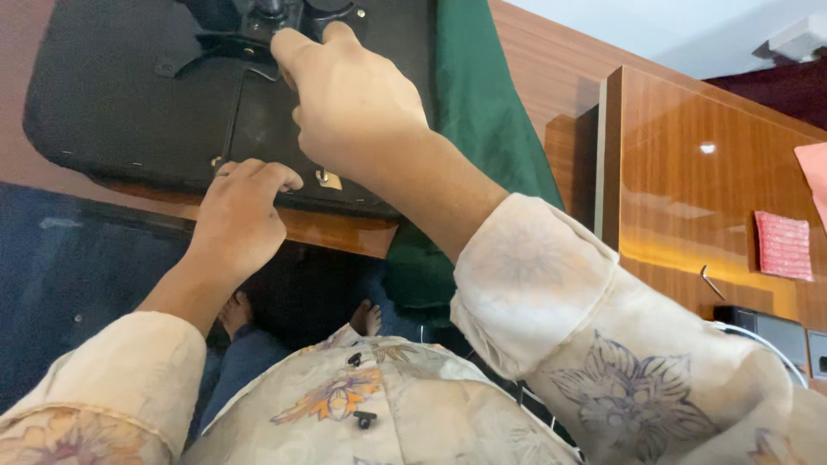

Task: The person uses an Allen key to tighten screws on the underside of an overturned chair base. They work on multiple screw locations around the base, holding the chair steady with one hand while turning the tool with the other.

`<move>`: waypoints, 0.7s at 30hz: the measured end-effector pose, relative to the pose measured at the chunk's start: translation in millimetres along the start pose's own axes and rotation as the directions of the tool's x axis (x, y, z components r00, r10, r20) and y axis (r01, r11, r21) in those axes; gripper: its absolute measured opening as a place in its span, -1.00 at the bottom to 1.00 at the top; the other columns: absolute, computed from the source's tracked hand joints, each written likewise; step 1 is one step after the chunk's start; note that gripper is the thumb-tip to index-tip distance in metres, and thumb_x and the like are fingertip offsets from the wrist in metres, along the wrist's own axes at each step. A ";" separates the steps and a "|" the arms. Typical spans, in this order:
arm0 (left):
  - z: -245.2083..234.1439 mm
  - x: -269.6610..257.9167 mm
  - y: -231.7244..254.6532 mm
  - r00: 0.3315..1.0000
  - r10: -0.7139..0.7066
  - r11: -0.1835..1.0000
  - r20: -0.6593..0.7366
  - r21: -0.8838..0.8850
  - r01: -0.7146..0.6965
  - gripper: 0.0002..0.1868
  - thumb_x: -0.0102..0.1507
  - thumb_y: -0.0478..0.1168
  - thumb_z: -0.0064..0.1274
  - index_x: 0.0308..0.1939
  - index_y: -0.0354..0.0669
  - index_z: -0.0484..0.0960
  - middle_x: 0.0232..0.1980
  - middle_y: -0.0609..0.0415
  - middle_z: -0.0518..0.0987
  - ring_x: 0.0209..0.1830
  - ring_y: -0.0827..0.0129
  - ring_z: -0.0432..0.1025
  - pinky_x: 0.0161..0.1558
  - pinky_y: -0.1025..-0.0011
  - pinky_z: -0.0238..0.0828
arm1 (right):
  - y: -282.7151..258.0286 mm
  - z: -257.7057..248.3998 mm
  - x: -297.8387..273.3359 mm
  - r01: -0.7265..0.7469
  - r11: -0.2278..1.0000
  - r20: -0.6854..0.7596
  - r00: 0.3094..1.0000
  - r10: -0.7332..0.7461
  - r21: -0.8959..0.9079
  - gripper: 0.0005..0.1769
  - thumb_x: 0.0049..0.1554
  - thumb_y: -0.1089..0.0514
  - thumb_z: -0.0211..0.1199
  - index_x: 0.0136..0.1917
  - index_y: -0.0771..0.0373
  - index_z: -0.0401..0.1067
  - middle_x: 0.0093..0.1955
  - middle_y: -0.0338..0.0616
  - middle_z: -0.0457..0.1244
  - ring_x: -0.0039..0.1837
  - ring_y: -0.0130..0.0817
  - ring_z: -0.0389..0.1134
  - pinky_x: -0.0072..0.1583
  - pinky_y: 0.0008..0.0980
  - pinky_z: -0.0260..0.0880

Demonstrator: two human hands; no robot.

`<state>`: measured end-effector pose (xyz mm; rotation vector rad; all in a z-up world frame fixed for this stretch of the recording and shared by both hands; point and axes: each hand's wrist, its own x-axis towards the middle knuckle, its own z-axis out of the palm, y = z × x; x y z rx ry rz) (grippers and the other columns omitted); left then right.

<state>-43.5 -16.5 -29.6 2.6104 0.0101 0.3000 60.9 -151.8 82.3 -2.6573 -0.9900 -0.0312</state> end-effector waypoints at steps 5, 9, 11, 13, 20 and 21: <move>-1.8 0.2 -1.1 0.998 -0.031 1.000 0.050 -0.001 0.031 -0.52 0.05 -0.59 -0.06 -0.05 -0.11 0.66 0.03 -0.01 0.62 0.17 -0.01 0.40 0.25 0.10 0.26 | 2.1 -9.5 -4.7 -0.081 0.997 0.054 0.995 0.080 0.010 -0.62 0.08 0.12 0.35 0.14 0.08 0.33 0.17 0.09 0.22 0.12 0.13 0.40 0.05 -0.03 0.47; -12.7 3.4 -9.9 0.989 0.010 0.999 0.146 -0.035 -0.004 -0.50 0.06 -0.59 -0.07 -0.01 -0.08 0.66 0.05 -0.01 0.61 0.18 -0.01 0.39 0.22 0.13 0.27 | 3.6 -15.6 -8.7 -0.095 0.994 0.066 0.994 0.092 0.057 -0.55 0.02 0.22 0.33 0.18 0.09 0.31 0.18 0.14 0.20 0.10 0.16 0.39 0.08 -0.07 0.47; -15.5 6.1 -12.6 0.982 0.013 1.000 0.189 0.002 -0.014 -0.50 0.06 -0.59 -0.06 -0.02 -0.06 0.66 0.04 0.00 0.61 0.20 0.02 0.40 0.26 0.13 0.26 | 2.0 -15.0 -8.9 -0.116 0.991 0.084 0.990 0.110 0.063 -0.53 0.01 0.24 0.32 0.19 0.08 0.30 0.19 0.13 0.19 0.11 0.16 0.39 0.07 -0.07 0.47; -17.6 6.1 -15.1 0.977 0.030 0.999 0.213 0.019 -0.034 -0.50 0.05 -0.58 -0.06 -0.03 -0.06 0.67 0.04 0.00 0.61 0.21 0.03 0.40 0.27 0.13 0.25 | 0.4 -11.8 -8.0 -0.113 0.991 0.087 0.990 0.107 0.071 -0.52 0.01 0.25 0.31 0.19 0.07 0.30 0.19 0.13 0.19 0.11 0.16 0.38 0.07 -0.07 0.46; -34.1 4.9 -32.9 0.969 0.105 0.992 0.225 0.044 -0.118 -0.57 0.09 -0.53 -0.06 -0.05 -0.07 0.65 0.04 -0.01 0.61 0.21 0.02 0.41 0.32 0.13 0.21 | -3.1 0.5 -3.7 -0.083 0.990 -0.008 0.996 0.085 0.113 -0.57 0.01 0.26 0.33 0.14 0.11 0.32 0.13 0.07 0.27 0.13 0.11 0.39 0.10 -0.06 0.43; -37.9 5.1 -35.6 0.967 0.130 0.988 0.218 0.050 -0.144 -0.59 0.11 -0.52 -0.06 -0.05 -0.07 0.65 0.03 -0.03 0.61 0.22 0.03 0.41 0.36 0.12 0.18 | -4.8 1.3 -3.7 -0.087 0.989 -0.020 0.996 0.090 0.124 -0.58 0.01 0.26 0.33 0.13 0.11 0.32 0.12 0.06 0.28 0.13 0.11 0.39 0.11 -0.06 0.42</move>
